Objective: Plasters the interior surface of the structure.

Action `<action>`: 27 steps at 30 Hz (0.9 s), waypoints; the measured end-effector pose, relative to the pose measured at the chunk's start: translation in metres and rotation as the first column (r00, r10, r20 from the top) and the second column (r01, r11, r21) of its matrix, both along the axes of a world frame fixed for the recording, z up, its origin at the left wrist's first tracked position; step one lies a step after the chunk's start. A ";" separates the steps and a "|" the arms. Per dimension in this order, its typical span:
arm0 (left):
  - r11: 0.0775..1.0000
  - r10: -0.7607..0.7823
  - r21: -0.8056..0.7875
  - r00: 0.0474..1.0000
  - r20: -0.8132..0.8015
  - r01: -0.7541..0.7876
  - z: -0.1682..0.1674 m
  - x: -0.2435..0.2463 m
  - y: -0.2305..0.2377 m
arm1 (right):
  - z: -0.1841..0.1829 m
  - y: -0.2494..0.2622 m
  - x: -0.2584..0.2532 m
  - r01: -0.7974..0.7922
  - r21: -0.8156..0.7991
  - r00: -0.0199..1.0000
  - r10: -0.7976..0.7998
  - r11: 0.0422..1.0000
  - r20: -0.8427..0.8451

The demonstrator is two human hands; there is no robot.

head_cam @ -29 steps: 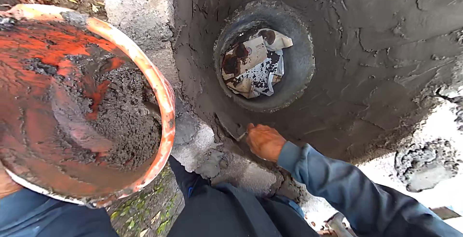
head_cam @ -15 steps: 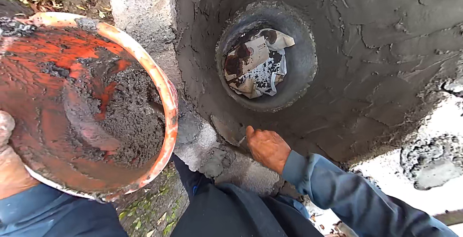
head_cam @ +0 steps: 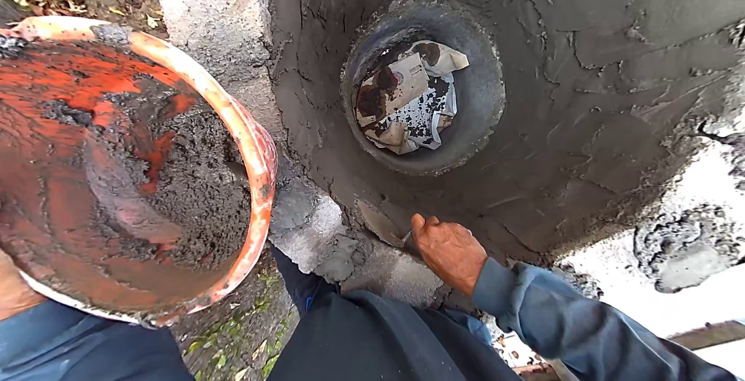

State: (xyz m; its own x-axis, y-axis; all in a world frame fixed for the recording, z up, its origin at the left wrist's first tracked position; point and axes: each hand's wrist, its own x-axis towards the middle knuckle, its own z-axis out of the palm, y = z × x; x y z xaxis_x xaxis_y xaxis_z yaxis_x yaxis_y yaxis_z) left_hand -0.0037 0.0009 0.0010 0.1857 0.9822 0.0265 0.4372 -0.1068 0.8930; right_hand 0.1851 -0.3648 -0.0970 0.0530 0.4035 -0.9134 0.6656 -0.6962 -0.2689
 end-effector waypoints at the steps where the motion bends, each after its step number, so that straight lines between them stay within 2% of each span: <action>1: 1.000 -0.001 -0.014 1.000 0.008 0.001 -0.001 -0.003 0.001 | 0.005 0.003 0.001 -0.004 -0.036 1.000 0.004 0.999 -0.007; 5: 0.998 -0.056 -0.034 0.998 0.035 0.057 -0.001 -0.007 0.002 | 0.027 0.003 0.010 -0.017 -0.161 0.997 0.005 0.987 -0.074; 9: 1.000 0.001 -0.020 0.998 -0.063 -0.002 0.000 -0.014 0.006 | 0.034 -0.010 0.045 -0.011 -0.137 0.992 -0.006 0.991 -0.125; 11: 1.000 0.015 -0.009 0.997 -0.082 -0.016 0.000 -0.018 0.008 | 0.004 -0.006 0.053 0.042 -0.128 0.992 -0.056 0.991 -0.109; 15: 1.000 -0.026 -0.016 0.999 -0.036 0.026 -0.005 -0.016 0.010 | -0.087 0.010 0.035 0.098 -0.226 0.985 -0.127 0.969 -0.118; 16: 0.996 -0.084 0.010 0.996 -0.025 0.084 -0.013 -0.024 0.020 | -0.100 0.014 0.030 0.087 -0.222 0.985 -0.117 0.971 -0.125; 17: 0.976 -0.208 0.051 0.977 -0.051 0.210 -0.022 -0.046 0.036 | -0.107 0.019 0.028 0.074 -0.206 0.986 -0.102 0.976 -0.129; 18: 0.901 -0.426 0.030 0.895 -0.132 0.433 -0.026 -0.079 0.060 | -0.109 0.023 0.025 0.062 -0.185 0.986 -0.089 0.981 -0.140; 21: 0.974 -0.218 0.028 0.959 -0.181 0.226 -0.032 -0.080 0.061 | -0.097 0.037 0.025 0.062 -0.097 0.983 -0.078 0.993 -0.168; 27: 0.973 -0.229 -0.008 0.967 -0.110 0.230 -0.038 -0.086 0.069 | -0.049 0.037 0.023 0.034 -0.003 0.991 -0.034 0.999 -0.132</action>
State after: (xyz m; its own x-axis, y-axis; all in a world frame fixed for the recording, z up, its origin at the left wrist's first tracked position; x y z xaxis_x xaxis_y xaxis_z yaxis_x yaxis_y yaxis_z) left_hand -0.0896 0.0699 -0.0369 0.4081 0.9129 -0.0019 0.4959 -0.2200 0.8400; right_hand 0.2078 -0.3276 -0.1457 -0.0544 0.4029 -0.9137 0.6005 -0.7178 -0.3522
